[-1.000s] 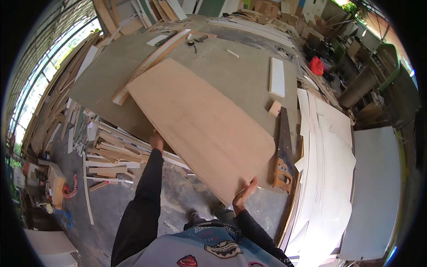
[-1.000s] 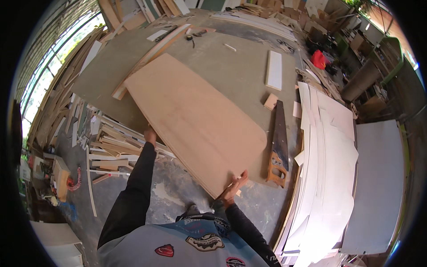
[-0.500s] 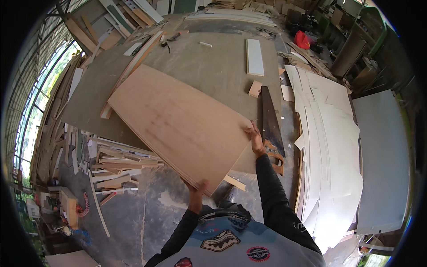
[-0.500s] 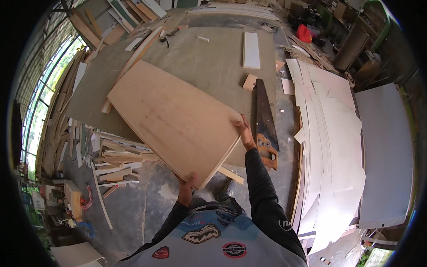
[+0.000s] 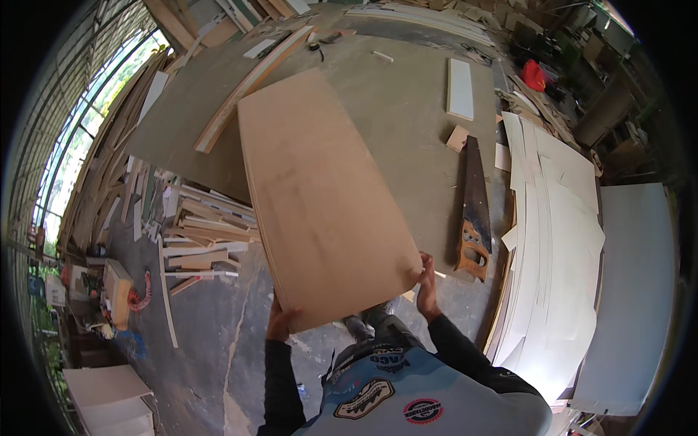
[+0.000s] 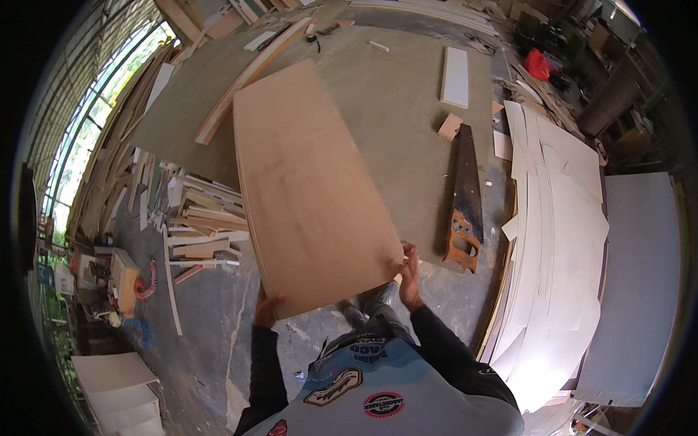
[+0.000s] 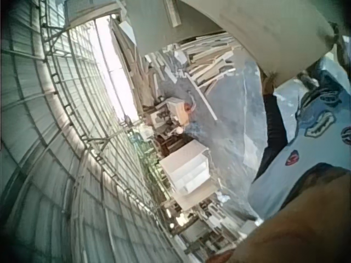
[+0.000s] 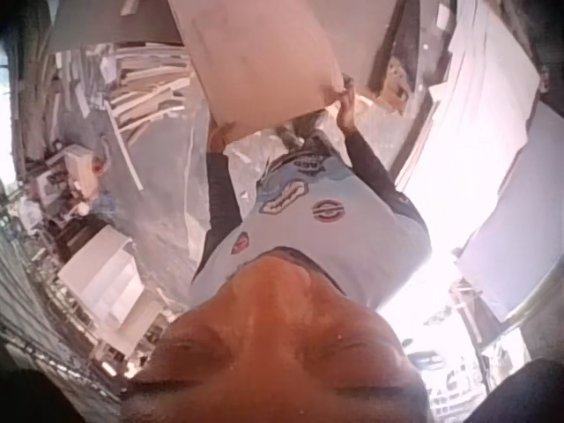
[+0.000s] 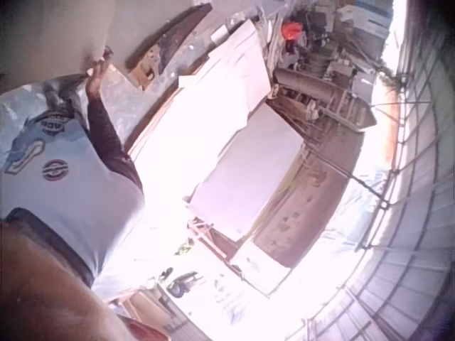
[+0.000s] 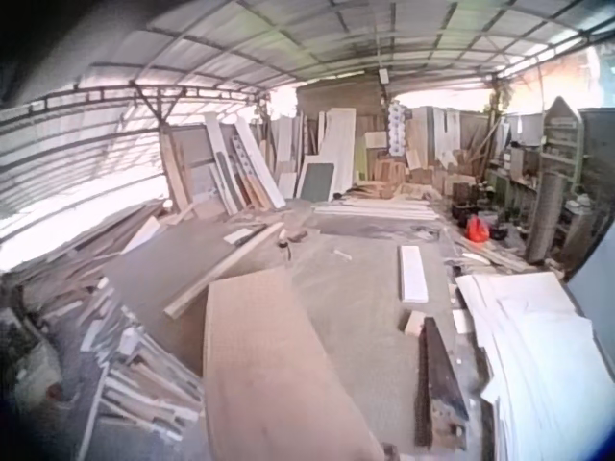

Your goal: The person measures a wooden panel against a frame, cuts a section using a hand saw, and then sands the edges of the panel by hand with sandpaper.

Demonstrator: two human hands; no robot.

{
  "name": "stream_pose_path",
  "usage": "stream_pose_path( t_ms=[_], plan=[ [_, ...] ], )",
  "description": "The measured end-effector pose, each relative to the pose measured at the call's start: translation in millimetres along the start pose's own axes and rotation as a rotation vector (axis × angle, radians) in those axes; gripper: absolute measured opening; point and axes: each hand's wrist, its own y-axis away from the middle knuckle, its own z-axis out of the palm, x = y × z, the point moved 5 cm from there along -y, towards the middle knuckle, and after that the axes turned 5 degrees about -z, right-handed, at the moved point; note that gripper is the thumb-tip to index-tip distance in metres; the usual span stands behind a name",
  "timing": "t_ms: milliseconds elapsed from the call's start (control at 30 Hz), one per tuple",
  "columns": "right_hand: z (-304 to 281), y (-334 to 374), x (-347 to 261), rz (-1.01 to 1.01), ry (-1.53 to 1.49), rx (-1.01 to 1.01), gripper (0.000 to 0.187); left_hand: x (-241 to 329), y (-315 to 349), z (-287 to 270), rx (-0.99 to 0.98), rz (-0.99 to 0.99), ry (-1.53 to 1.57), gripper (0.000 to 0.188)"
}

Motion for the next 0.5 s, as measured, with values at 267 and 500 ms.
stream_pose_path(
  t_ms=[267, 500],
  plan=[
    [135.0, 102.9, -14.1, -0.149, 0.527, -0.428, 0.088, 56.3, -61.5, -198.1, 0.042, 0.018, -0.129, 0.063],
    [216.6, 90.8, -13.8, -0.254, 0.496, -0.312, 0.088, 120.2, -79.8, -285.0, 0.533, 0.138, -0.723, 0.056]
  ],
)
